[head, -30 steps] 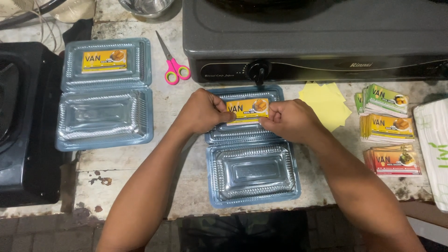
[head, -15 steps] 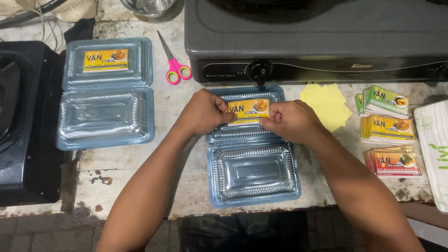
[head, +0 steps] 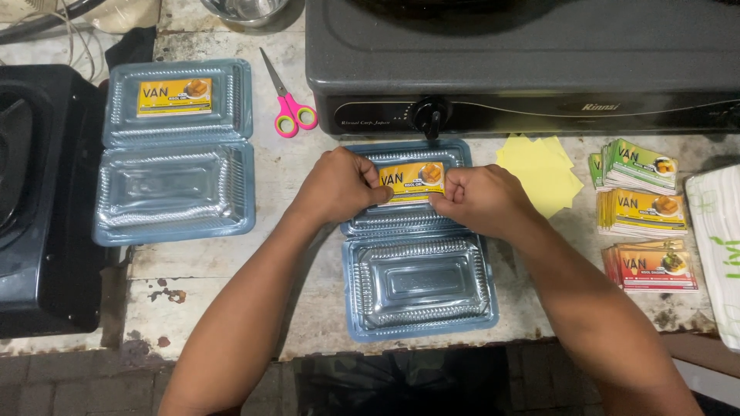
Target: Applying adhesive labels to the lids of clear plastic food containers
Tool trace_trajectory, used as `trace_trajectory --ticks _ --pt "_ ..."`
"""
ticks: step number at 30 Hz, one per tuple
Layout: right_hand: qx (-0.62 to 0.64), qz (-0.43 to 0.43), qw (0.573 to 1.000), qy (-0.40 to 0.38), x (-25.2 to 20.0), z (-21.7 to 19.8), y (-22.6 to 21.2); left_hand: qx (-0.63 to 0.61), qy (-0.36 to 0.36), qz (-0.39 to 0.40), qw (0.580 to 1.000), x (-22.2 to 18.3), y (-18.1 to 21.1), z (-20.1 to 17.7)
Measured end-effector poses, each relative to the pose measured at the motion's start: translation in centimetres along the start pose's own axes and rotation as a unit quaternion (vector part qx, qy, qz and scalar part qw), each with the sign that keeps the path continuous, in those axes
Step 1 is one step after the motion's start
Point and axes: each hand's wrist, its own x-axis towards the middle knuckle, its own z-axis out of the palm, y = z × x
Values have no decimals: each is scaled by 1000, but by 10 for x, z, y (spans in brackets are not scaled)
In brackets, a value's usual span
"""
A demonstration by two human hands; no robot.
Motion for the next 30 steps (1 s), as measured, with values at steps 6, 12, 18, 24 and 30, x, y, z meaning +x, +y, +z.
trace_trajectory --ticks 6,12,18,24,30 --pt "-7 0 1000 5 -2 -1 -2 21 5 10 1000 -4 5 -1" --pt "11 -1 1000 19 0 3 3 15 10 14 1000 -8 12 -5" --pt "78 -4 992 96 -11 -14 -11 40 34 -6 999 -21 36 -14" --pt "10 5 998 56 -1 -8 -8 97 17 -63 993 -14 31 -20" --pt "28 4 999 29 1 -19 4 110 -23 -87 990 -14 33 -23"
